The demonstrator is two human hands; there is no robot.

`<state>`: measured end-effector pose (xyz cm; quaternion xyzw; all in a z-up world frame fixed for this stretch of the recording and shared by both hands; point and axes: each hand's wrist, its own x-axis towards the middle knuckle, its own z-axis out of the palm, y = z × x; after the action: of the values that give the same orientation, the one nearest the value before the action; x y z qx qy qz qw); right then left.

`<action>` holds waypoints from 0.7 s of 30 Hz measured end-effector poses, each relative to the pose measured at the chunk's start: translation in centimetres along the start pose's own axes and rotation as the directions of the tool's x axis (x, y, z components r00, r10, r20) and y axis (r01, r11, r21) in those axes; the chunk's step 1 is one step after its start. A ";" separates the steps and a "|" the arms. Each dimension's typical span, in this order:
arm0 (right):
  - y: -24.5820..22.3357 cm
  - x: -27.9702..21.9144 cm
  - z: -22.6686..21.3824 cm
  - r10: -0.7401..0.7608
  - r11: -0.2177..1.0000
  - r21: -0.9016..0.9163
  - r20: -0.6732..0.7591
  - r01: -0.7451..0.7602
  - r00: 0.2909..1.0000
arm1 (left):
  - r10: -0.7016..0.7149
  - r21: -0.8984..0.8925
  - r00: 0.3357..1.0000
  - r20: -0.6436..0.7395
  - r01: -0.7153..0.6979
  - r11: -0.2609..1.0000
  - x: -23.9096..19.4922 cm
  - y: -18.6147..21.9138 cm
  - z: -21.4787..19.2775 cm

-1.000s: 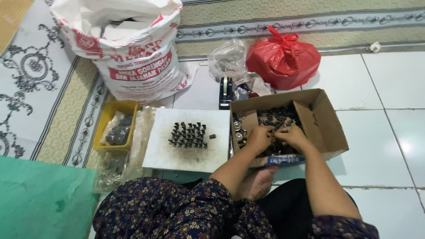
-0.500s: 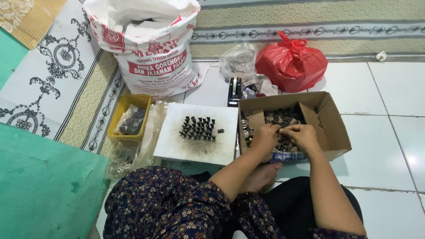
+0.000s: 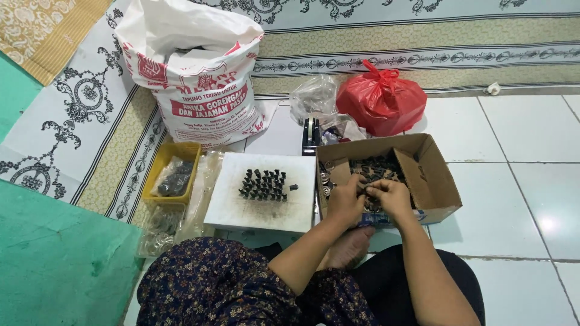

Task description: Picking up small black pins or toothpicks from a box and inserting them into a grid of holes on a white block.

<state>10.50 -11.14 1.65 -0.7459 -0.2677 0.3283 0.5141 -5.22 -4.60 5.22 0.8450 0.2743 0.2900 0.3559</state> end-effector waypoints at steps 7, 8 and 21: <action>2.1 1.2 1.3 0.047 0.987 0.153 0.049 -0.054 0.998 | -0.148 -0.254 0.986 -0.073 0.125 0.959 0.1 -1.9 0.8; 1.8 0.8 1.5 0.055 0.982 0.180 0.055 -0.064 0.997 | -0.248 -0.317 0.966 -0.070 0.214 0.924 0.1 -2.1 1.0; -4.1 -2.9 0.9 -0.325 0.940 -0.171 -0.178 0.296 0.929 | -0.558 -0.710 0.827 -0.060 0.358 0.606 -5.5 -4.8 -0.8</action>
<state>7.69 -11.42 5.96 -0.7580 -0.3509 0.1447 0.5304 -10.77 -5.01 0.40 0.5084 0.4064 0.3813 0.6565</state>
